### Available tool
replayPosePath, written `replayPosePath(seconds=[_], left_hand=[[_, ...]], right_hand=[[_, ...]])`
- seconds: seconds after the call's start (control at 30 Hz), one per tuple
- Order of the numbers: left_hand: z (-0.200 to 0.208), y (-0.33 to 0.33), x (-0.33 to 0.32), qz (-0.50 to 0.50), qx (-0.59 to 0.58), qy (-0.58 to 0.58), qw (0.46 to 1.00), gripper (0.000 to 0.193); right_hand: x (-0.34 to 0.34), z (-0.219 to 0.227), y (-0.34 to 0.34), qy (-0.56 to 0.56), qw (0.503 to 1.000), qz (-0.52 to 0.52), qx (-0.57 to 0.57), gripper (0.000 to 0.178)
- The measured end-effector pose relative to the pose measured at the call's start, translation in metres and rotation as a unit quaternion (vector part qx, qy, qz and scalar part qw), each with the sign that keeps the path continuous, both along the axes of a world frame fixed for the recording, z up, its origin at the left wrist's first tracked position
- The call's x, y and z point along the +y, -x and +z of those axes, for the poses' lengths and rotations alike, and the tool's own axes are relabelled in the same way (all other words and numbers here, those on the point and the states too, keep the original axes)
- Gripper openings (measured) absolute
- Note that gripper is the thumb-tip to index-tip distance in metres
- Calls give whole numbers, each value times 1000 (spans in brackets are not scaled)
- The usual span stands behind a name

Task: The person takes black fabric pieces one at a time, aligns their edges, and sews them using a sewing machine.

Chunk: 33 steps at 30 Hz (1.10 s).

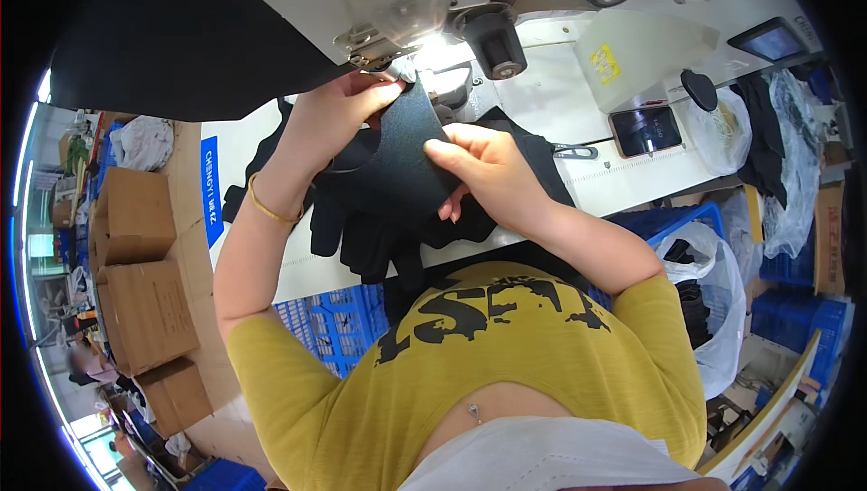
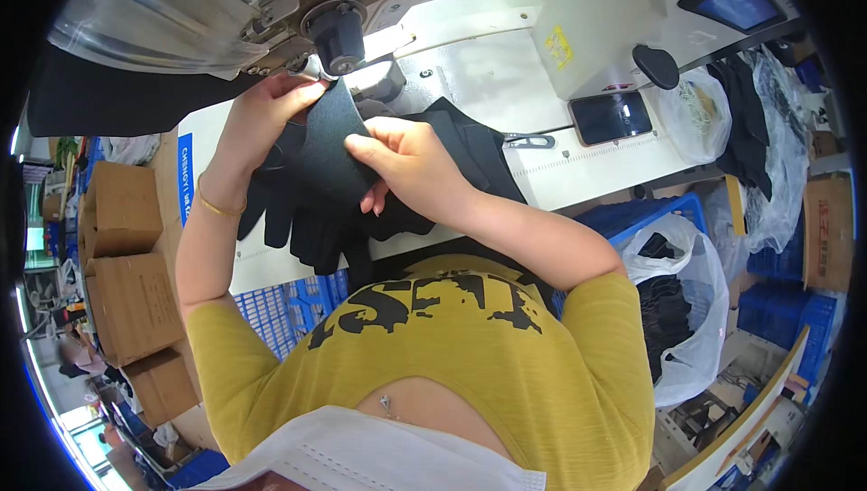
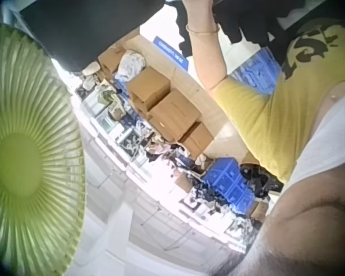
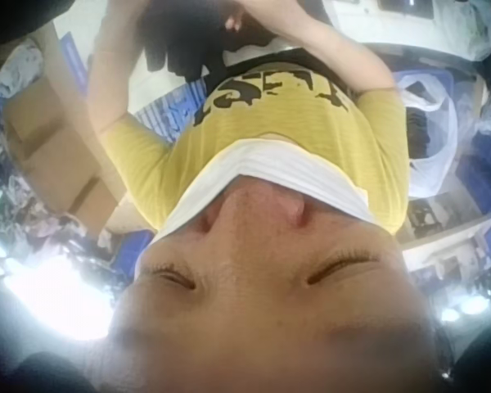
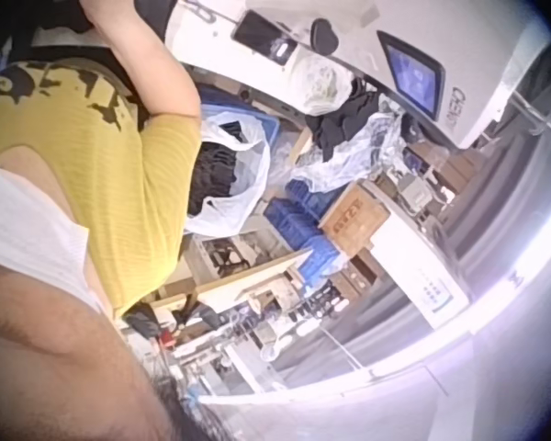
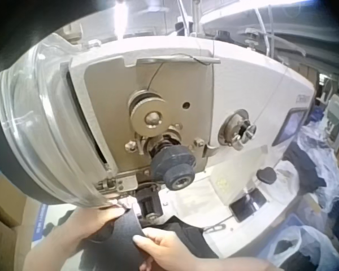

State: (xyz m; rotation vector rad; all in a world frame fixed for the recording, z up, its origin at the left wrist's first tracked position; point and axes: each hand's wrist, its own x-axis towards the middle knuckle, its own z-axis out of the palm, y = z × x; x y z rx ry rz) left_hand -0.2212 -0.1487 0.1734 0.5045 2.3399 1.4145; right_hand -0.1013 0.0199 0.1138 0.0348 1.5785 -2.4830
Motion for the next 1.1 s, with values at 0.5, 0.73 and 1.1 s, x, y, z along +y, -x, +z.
replayPosePath(seconds=[0.5,0.73,1.1], left_hand=[[-57,-57,-23,-87,762,148,624,28],[-47,-27,-23,-111,750,135,638,33],[-45,10,-20,-80,754,127,640,34]], right_hand=[[13,6,3,-171,981,3,87,36],[10,2,20,-137,987,-11,86,30],[15,-6,14,-143,987,16,77,30]])
